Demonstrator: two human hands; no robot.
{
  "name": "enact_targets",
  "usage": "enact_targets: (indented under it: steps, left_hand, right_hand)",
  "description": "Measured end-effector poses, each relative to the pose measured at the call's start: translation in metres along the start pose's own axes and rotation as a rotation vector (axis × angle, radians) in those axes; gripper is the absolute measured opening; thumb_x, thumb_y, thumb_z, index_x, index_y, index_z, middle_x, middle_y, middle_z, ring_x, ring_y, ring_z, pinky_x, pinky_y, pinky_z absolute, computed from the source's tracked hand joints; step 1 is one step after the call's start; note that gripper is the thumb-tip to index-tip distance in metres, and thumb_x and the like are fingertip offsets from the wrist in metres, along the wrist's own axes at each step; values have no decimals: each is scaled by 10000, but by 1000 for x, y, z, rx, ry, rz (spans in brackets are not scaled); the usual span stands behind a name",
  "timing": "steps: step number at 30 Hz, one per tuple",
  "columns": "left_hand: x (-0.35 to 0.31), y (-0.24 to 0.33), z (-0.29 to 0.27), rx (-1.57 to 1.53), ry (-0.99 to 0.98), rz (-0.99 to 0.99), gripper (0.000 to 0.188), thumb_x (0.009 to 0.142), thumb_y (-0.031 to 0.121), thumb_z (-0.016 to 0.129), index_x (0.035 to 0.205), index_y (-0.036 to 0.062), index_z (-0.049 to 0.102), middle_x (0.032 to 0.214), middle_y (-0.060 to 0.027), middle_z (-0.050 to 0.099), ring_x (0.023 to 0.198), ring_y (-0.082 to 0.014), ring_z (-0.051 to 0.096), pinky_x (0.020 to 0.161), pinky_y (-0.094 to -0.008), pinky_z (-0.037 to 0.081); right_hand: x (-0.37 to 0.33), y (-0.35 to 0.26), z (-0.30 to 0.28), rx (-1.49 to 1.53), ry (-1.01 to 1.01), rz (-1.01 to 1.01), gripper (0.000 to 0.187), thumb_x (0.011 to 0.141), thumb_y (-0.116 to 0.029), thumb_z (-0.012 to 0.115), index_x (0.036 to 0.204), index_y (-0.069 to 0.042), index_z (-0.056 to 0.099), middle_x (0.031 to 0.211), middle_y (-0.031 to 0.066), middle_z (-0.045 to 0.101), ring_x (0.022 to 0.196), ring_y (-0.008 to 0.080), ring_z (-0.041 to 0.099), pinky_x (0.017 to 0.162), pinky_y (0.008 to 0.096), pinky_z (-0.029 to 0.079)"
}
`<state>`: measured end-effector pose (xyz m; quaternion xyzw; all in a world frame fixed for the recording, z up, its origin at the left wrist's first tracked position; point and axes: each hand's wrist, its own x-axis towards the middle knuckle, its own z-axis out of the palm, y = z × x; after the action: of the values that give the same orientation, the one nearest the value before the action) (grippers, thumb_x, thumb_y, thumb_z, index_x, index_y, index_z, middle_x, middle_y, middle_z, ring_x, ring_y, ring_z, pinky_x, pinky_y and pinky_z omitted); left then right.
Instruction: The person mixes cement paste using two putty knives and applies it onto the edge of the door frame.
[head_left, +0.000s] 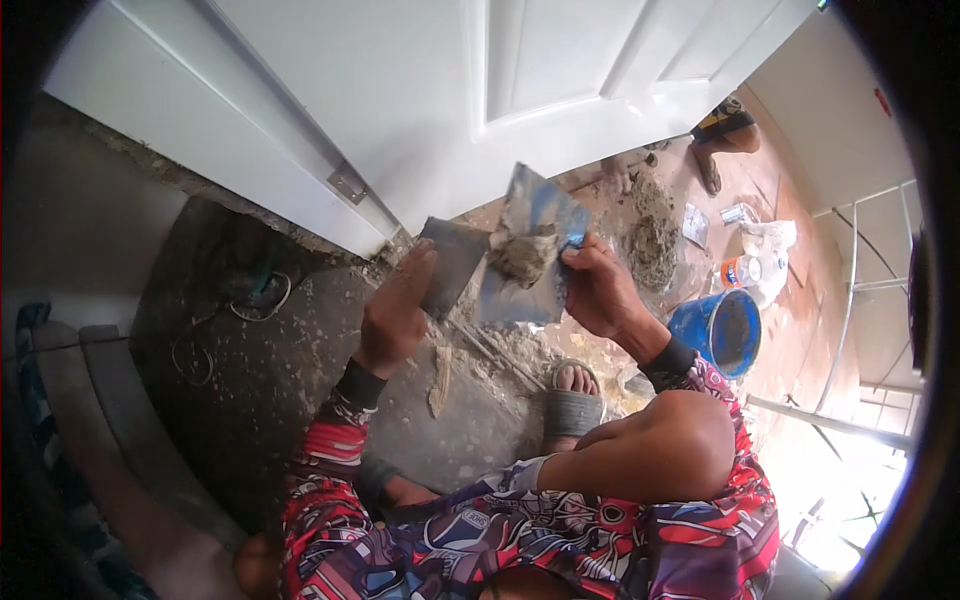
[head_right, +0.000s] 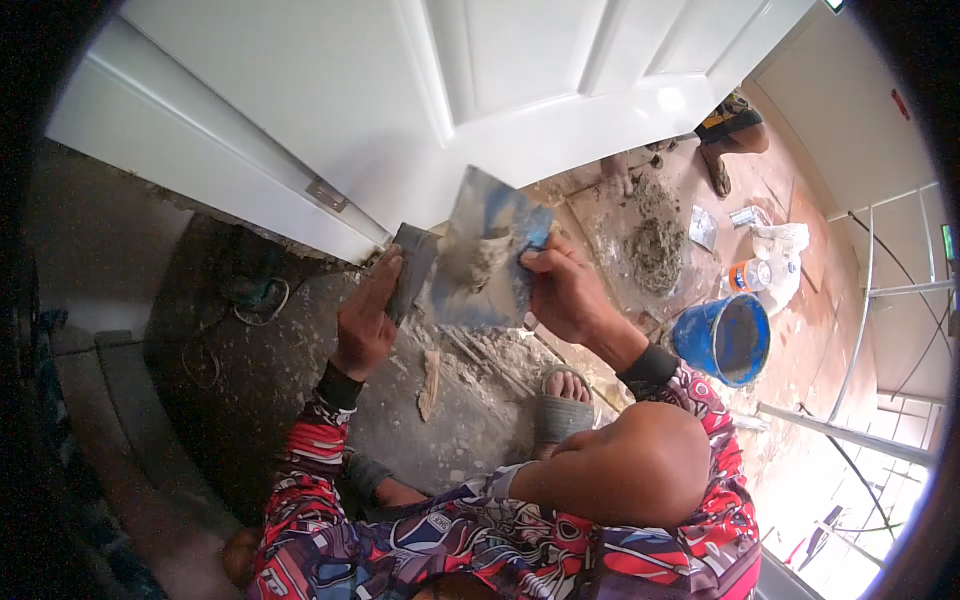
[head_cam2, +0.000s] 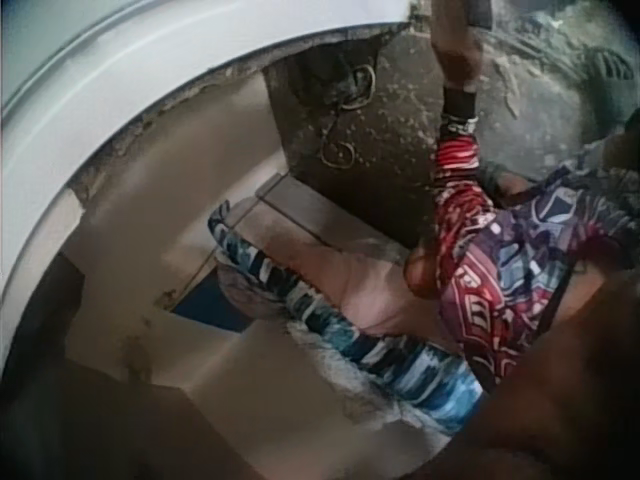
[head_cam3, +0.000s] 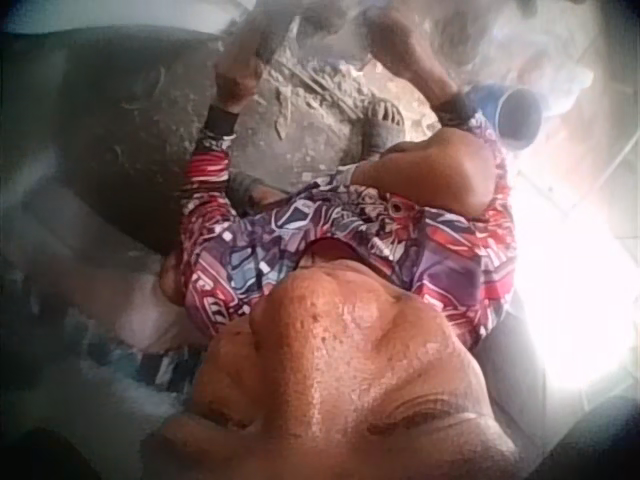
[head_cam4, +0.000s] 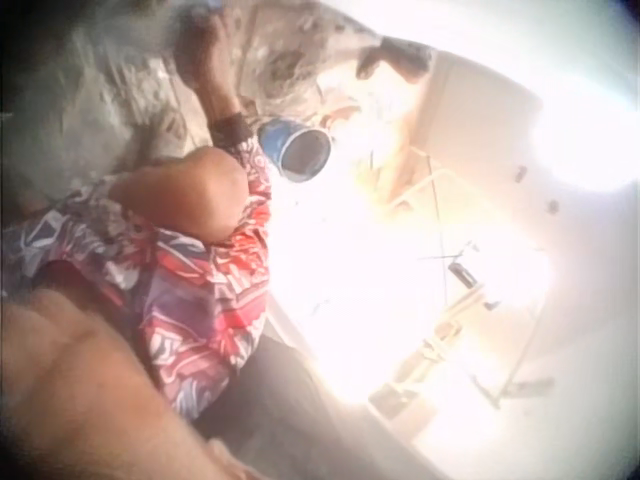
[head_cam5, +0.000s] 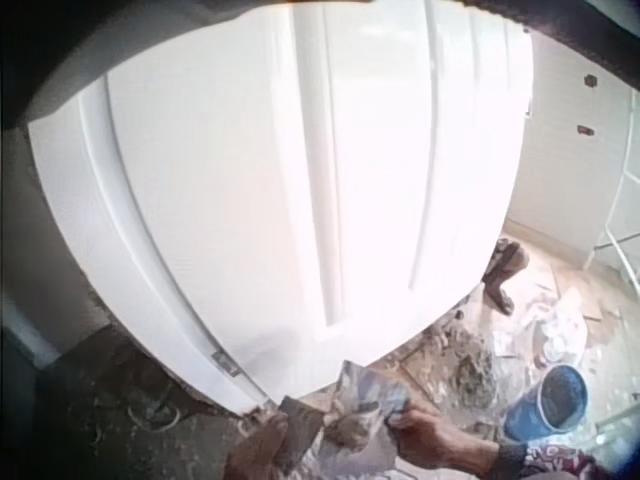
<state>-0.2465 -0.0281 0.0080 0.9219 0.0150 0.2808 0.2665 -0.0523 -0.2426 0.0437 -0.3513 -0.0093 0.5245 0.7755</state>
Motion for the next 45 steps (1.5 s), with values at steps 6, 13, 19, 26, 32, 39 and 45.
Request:
enact_targets:
  steps: [6, 13, 19, 26, 32, 39, 45]
  left_hand:
    - [-27, -28, 11, 16, -18, -260, 353, 885, -38, 503, 1225, -37, 599, 1163, -168, 669, 1077, -281, 658, 909, -345, 524]
    - [4, -1, -42, -547, 634, -651, 134, 970, 116, 586, 940, -7, 630, 850, 10, 624, 778, -57, 534, 690, -231, 442]
    - [18, 2, -126, -149, 1091, -272, 128, 963, 70, 591, 915, -47, 610, 800, -79, 647, 714, -93, 576, 612, -265, 459]
    - [75, -5, -167, 379, 1108, -185, 117, 906, -9, 597, 1019, -37, 613, 882, -176, 622, 760, -318, 607, 646, -353, 482]
    - [105, -21, -167, 321, 1145, -254, 72, 874, -8, 608, 941, -22, 585, 813, -168, 566, 727, -342, 553, 616, -417, 442]
    - [115, -27, -163, 395, 1115, -178, 90, 835, -14, 625, 822, 5, 538, 755, -156, 535, 696, -352, 532, 592, -437, 412]
    - [100, -22, -158, 315, 1116, -89, 128, 900, 8, 589, 793, -7, 522, 707, -156, 492, 624, -313, 481, 565, -396, 388]
  right_hand:
    - [14, -14, -27, -64, -67, -91, 401, 916, -29, 456, 1317, -35, 463, 1220, 92, 582, 1010, 208, 634, 895, 384, 543]
    - [17, -3, -34, -176, 42, -85, 474, 867, -48, 475, 1340, -23, 467, 1255, 83, 574, 1154, 232, 565, 1009, 400, 447]
    - [19, 10, 8, -249, -12, -56, 580, 838, -67, 454, 1413, -16, 401, 1370, 135, 517, 1258, 304, 516, 1078, 461, 415]
    - [1, 6, 32, -261, -127, -84, 652, 824, -103, 550, 1447, -42, 365, 1414, 144, 494, 1298, 323, 490, 1114, 478, 389]
    - [-7, 7, 27, -277, -54, -119, 659, 820, -84, 465, 1462, -18, 332, 1448, 157, 443, 1323, 345, 455, 1128, 508, 353]
    - [-12, 9, 30, -273, -79, -108, 632, 835, -86, 485, 1450, -41, 349, 1418, 148, 477, 1301, 332, 480, 1115, 497, 378]
    - [-14, 9, 28, -260, -78, -101, 626, 834, -85, 502, 1444, -55, 364, 1410, 137, 490, 1295, 319, 489, 1111, 488, 389]
